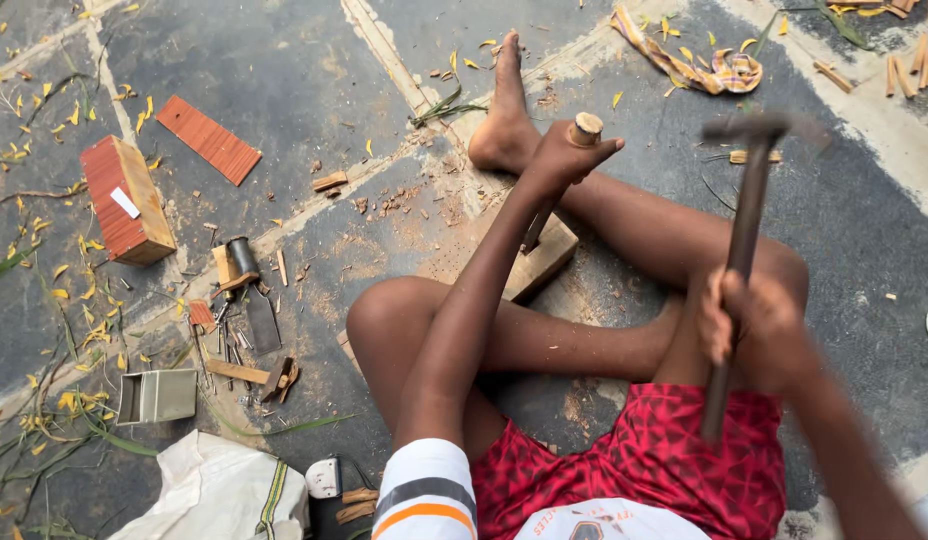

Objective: The person sits on the floor and uses a hammer and chisel to carve a small cylindrical piece of wood. They repeatedly strike the chisel to shape the wood, occasionally rotating the piece to work on different sides.

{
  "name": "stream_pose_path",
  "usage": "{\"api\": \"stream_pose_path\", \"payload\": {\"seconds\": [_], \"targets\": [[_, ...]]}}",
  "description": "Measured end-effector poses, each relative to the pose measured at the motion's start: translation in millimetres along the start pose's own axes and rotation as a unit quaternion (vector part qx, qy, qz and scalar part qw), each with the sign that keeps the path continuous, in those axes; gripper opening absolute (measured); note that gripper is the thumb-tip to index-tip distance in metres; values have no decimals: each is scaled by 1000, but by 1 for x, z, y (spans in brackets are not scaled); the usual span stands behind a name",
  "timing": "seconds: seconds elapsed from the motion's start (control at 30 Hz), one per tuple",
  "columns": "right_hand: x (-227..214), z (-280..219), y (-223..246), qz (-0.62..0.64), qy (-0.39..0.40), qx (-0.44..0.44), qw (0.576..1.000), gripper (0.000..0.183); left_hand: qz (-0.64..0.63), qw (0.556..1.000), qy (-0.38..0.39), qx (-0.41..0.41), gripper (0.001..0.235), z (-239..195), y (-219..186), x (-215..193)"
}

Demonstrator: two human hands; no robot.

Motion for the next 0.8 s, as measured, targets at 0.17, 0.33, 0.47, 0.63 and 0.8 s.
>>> {"api": "stream_pose_path", "payload": {"seconds": [0.17,0.33,0.47,0.63,0.8], "targets": [[-2,61,91,-330,-97,-96,934,28,43,998,-38,-35,24,11,-1,5],[17,85,95,-460,-36,-21,887,35,60,996,-52,-41,19,9,0,6],[-3,106,124,-422,-3,18,906,33,70,994,-70,-44,17,9,-5,5],[-27,112,159,-197,-11,-94,976,40,68,994,-69,-46,21,6,0,6],[1,95,116,-518,3,-4,856,41,109,990,-68,-64,23,12,3,8]]}}
Point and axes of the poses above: each hand's wrist, its own z-axis towards the middle knuckle, its own x-axis out of the palm, y = z × x, the point moved 1 cm from there along z, towards the middle knuckle, and after that the axes turned 2 degrees about -y, right-handed, at the moved point
